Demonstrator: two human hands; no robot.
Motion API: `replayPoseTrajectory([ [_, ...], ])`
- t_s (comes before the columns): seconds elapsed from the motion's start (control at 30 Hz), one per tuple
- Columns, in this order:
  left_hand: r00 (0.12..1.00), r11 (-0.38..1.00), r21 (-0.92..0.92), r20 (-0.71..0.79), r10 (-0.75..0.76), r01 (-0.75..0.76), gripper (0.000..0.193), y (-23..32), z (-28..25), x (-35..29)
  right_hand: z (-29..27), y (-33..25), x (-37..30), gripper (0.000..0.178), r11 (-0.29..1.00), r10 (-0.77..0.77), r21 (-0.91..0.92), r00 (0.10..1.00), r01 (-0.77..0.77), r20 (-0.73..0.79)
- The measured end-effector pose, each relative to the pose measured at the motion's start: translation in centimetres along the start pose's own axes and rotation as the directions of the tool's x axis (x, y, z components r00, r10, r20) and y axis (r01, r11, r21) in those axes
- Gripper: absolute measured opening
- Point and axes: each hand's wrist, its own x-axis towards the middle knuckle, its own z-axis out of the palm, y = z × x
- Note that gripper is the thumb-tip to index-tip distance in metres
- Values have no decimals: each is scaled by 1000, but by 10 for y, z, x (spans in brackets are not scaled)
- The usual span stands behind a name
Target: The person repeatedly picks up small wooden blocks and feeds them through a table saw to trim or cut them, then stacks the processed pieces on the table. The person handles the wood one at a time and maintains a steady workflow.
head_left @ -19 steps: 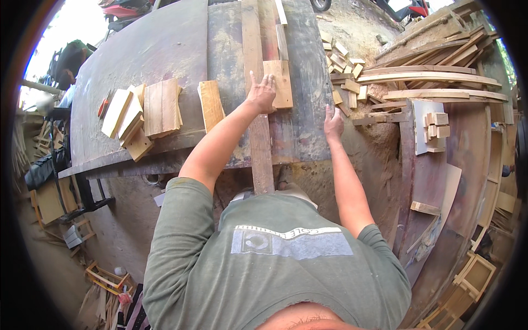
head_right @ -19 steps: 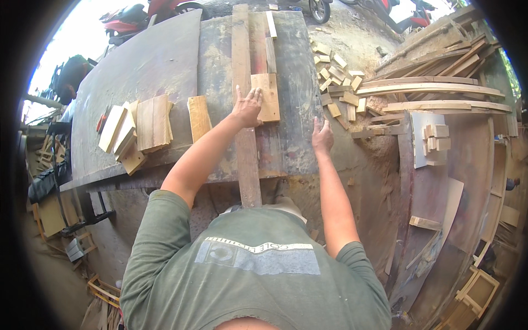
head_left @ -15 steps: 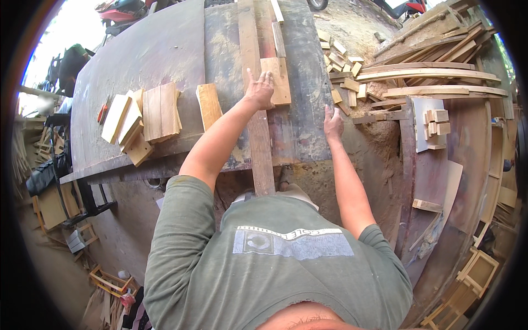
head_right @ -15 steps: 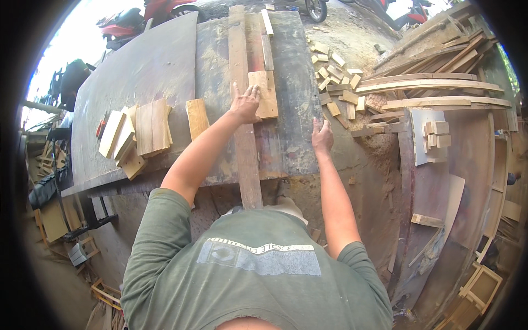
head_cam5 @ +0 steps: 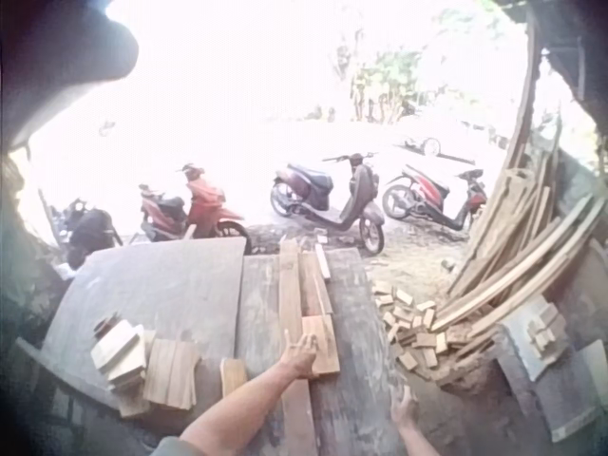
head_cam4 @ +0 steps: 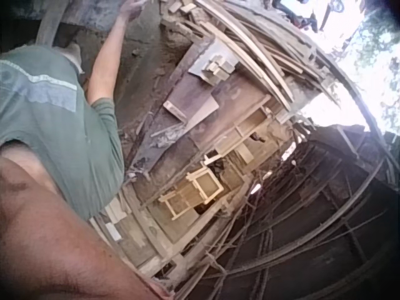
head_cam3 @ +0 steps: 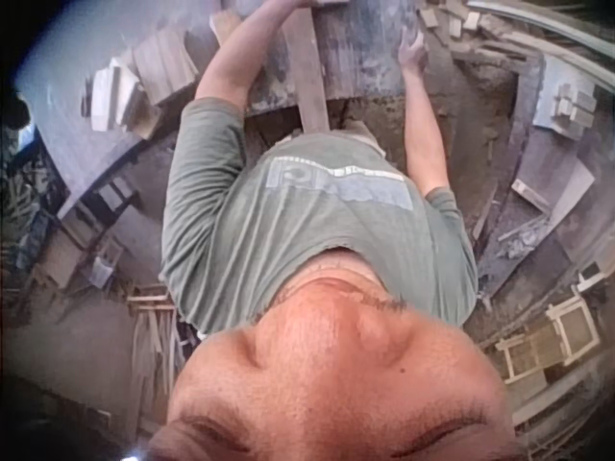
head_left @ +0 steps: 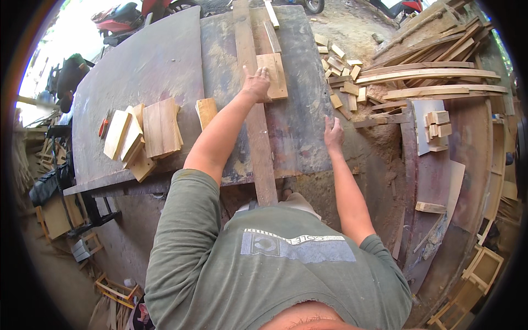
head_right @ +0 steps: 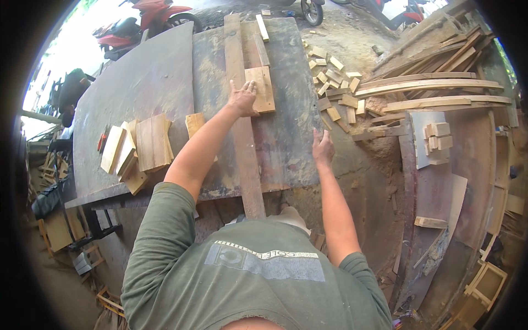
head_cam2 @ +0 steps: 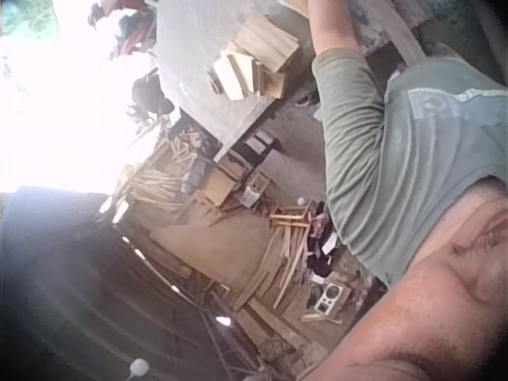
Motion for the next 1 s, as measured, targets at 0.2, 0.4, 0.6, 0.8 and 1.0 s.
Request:
replayPoseTrajectory([
  [0.2, 1000, 1000, -3, 2, -1, 1, 109, -11, -1, 16, -1, -1, 0, 71, 1000, -1, 6, 1000, 2, -6],
  [0.4, 998, 1000, -20, -70, -1, 0, 108, -36, 5, 58, -2, -8, 1, 70, 999, 28, -38, 999, -29, -16],
  [0.6, 998, 1000, -9, -53, 23, -23, 107, -88, -27, 129, -5, -13, 7, 71, 999, 46, -3, 999, -46, -4],
  [0.8, 999, 996, -75, -30, -44, 42, 114, -147, -58, 242, -10, -24, 8, 73, 997, 71, -38, 997, -70, 20],
  [1.0, 955, 930, -250, -57, -293, 270, 116, -129, -71, 318, 0, -16, 8, 73, 998, 57, -22, 998, -56, 15],
])
